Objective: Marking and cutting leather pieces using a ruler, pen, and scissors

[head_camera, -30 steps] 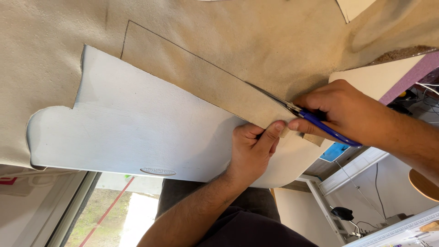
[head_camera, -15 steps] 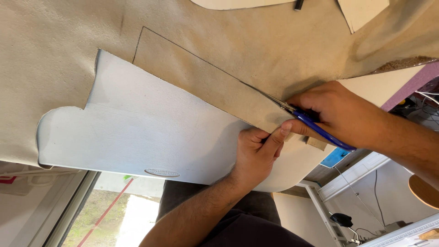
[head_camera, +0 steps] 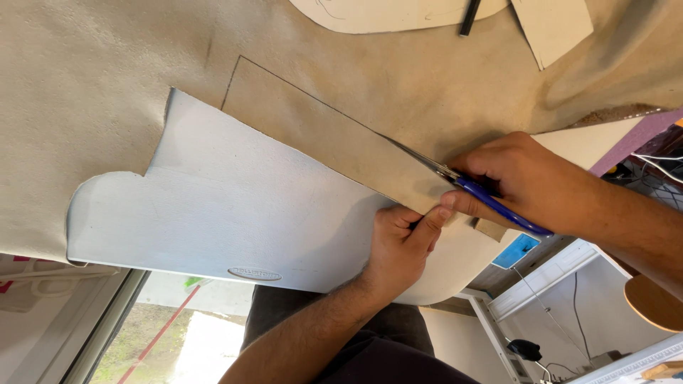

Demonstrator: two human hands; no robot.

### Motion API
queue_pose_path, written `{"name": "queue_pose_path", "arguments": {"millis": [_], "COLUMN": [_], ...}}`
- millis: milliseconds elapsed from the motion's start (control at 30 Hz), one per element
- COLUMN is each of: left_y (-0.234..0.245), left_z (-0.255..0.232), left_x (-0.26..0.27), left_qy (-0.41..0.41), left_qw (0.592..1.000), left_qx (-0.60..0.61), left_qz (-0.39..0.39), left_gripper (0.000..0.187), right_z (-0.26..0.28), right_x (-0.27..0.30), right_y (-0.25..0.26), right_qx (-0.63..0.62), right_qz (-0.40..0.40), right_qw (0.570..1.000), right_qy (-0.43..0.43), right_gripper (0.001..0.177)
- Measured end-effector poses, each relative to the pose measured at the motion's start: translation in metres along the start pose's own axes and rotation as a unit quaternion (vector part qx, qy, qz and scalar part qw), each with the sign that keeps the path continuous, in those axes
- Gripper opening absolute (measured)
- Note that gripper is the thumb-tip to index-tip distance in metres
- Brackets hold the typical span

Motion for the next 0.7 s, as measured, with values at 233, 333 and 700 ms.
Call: {"name": "queue_pose_path", "arguments": {"millis": [233, 333, 700], "left_y": [0.001, 0.0, 0.003], "left_z": [0.003, 0.003, 0.002], "left_x": [-0.001, -0.002, -0.002], "left_qy": [-0.014, 0.003, -0.018], "left_qw": [1.0, 1.0, 1.0], "left_qx": [-0.002, 0.0, -0.013], "left_qz": [0.0, 0.002, -0.001], "left_gripper": [0.051, 0.052, 0.051], "right_z": [0.009, 0.012, 0.016], "right_x": [-0.014, -0.015, -0.019], "right_y": [-0.003, -0.003, -0.001], "right_qx": [0.012, 0.004, -0.001], "right_qz": [0.015, 0.015, 0.003], "right_qw": [1.0, 1.0, 1.0], "right_qy": [0.015, 0.018, 0.021], "right_gripper": [0.051, 0.047, 0.047]}}
Point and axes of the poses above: each hand's wrist, its own x-axis away from the middle knuckle, its own y-axis out of the back of the hand, z = x × y, the point moved 6 cm from there along -x, towards the middle knuckle, and after that the axes turned 13 degrees about -z, right-handed, at the moved point
